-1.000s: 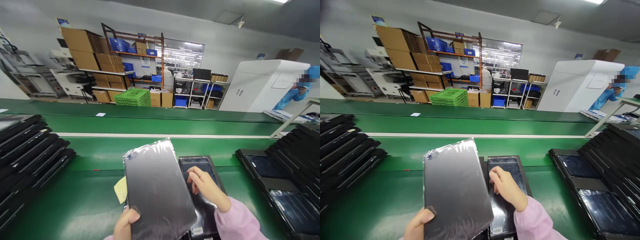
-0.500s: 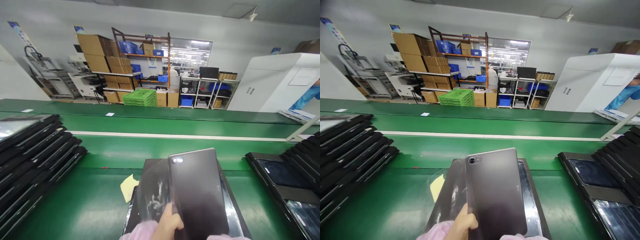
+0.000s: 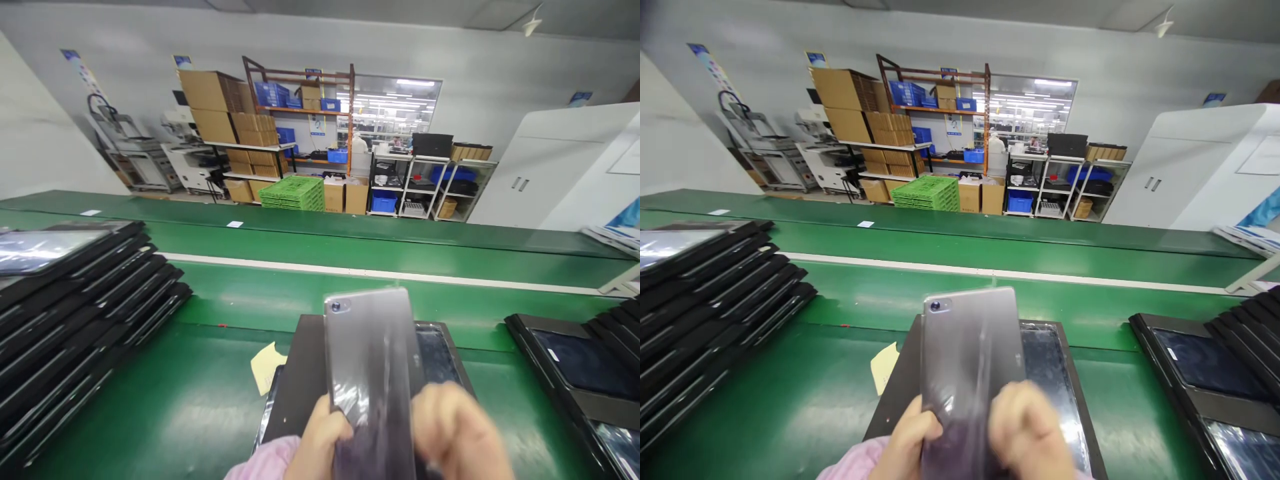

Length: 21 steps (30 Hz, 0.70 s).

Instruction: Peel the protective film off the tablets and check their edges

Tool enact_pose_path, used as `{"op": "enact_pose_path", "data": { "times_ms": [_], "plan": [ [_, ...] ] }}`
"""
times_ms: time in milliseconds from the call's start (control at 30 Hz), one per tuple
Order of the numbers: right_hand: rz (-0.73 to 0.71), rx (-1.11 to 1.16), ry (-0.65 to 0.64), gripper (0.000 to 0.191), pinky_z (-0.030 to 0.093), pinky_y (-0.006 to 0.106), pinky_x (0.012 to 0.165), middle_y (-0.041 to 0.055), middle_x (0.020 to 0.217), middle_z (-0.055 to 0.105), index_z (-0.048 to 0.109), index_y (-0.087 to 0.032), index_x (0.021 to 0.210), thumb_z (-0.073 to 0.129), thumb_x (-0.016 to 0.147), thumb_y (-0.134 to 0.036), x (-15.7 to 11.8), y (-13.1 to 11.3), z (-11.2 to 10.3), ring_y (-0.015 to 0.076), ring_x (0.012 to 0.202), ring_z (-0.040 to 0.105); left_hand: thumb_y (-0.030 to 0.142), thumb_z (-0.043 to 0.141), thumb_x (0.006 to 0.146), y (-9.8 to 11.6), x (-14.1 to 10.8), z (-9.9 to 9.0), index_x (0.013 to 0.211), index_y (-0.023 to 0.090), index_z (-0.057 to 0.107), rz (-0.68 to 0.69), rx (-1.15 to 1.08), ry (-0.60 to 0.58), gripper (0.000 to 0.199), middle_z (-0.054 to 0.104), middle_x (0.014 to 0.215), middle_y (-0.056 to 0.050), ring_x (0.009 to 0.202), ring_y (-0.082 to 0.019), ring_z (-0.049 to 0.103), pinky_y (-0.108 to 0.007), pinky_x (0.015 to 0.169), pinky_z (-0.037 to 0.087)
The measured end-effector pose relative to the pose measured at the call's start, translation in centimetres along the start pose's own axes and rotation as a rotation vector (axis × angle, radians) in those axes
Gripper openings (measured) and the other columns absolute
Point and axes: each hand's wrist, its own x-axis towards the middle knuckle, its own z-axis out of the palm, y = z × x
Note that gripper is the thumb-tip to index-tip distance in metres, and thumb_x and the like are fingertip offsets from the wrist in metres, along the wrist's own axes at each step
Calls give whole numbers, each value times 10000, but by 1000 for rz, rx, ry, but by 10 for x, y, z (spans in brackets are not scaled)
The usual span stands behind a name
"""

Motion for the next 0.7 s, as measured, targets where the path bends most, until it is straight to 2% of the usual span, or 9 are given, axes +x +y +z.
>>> {"op": "enact_pose_path", "data": {
  "times_ms": [67, 133, 167, 233, 300, 367, 467, 567, 700],
  "plan": [
    [28, 10, 389, 289, 399, 217, 455, -37, 548, 376, 411, -239, 642, 423, 922, -307, 0, -10, -5, 120, 492, 419, 106, 496, 502, 12, -7, 10, 705, 150, 636, 124, 65, 39, 251, 589, 564, 7, 561, -166, 526, -264, 531, 396],
    [84, -63, 525, 115, 474, 255, 565, -3, 658, 519, 524, -253, 748, 570, 838, -307, 1, -17, -2, 150, 620, 530, 121, 533, 567, 19, -18, 23, 788, 158, 669, 256, 217, 36, 261, 666, 719, -26, 712, -215, 585, -296, 648, 453],
    [129, -124, 431, 157, 512, 307, 670, 37, 824, 603, 574, -264, 902, 642, 773, -321, 1, -18, 4, 194, 772, 588, 126, 559, 595, 20, -25, 30, 882, 168, 682, 312, 305, 21, 314, 694, 864, -50, 843, -253, 599, -319, 751, 463],
    [218, -229, 186, 595, 482, 422, 886, 104, 1209, 559, 492, -252, 1227, 709, 679, -333, 0, -16, 17, 290, 1099, 536, 130, 606, 627, 22, -38, 41, 1127, 198, 633, 386, 479, -41, 505, 615, 1204, -86, 1138, -321, 508, -365, 964, 388],
    [272, -252, 97, 659, 424, 461, 979, 120, 1338, 475, 437, -216, 1308, 669, 708, -355, -3, -8, 25, 318, 1226, 445, 115, 646, 614, 25, -46, 46, 1270, 221, 537, 439, 642, -189, 673, 425, 1413, -77, 1312, -342, 332, -402, 1075, 270],
    [303, -174, 253, 483, 437, 453, 971, 127, 1269, 544, 513, -195, 1233, 562, 794, -390, -5, 2, 24, 310, 1190, 489, 113, 674, 605, 33, -43, 41, 1281, 208, 523, 542, 778, -325, 699, 318, 1469, -77, 1367, -345, 217, -441, 1113, 181],
    [441, 96, 532, 520, 517, 441, 850, 122, 1162, 621, 461, -211, 1264, 542, 797, -424, -1, 12, 14, 306, 1038, 600, 166, 712, 624, 48, -25, 21, 1304, 186, 491, 708, 792, -138, 715, 291, 1482, -91, 1388, -331, 144, -458, 1130, 91],
    [528, 280, 494, 651, 524, 403, 836, 102, 1181, 615, 380, -236, 1311, 626, 729, -392, 5, 15, 7, 280, 1013, 613, 240, 672, 707, 56, -9, -1, 1348, 196, 428, 526, 637, -91, 687, 382, 1442, -87, 1354, -304, 269, -430, 1111, 214],
    [507, 178, 211, 589, 523, 377, 794, 114, 1245, 559, 364, -234, 1296, 573, 778, -420, 4, 18, -16, 240, 997, 610, 325, 677, 713, 54, -8, -33, 1313, 200, 458, 331, 367, -78, 651, 454, 1398, -69, 1278, -275, 409, -361, 1042, 364]
  ]
}}
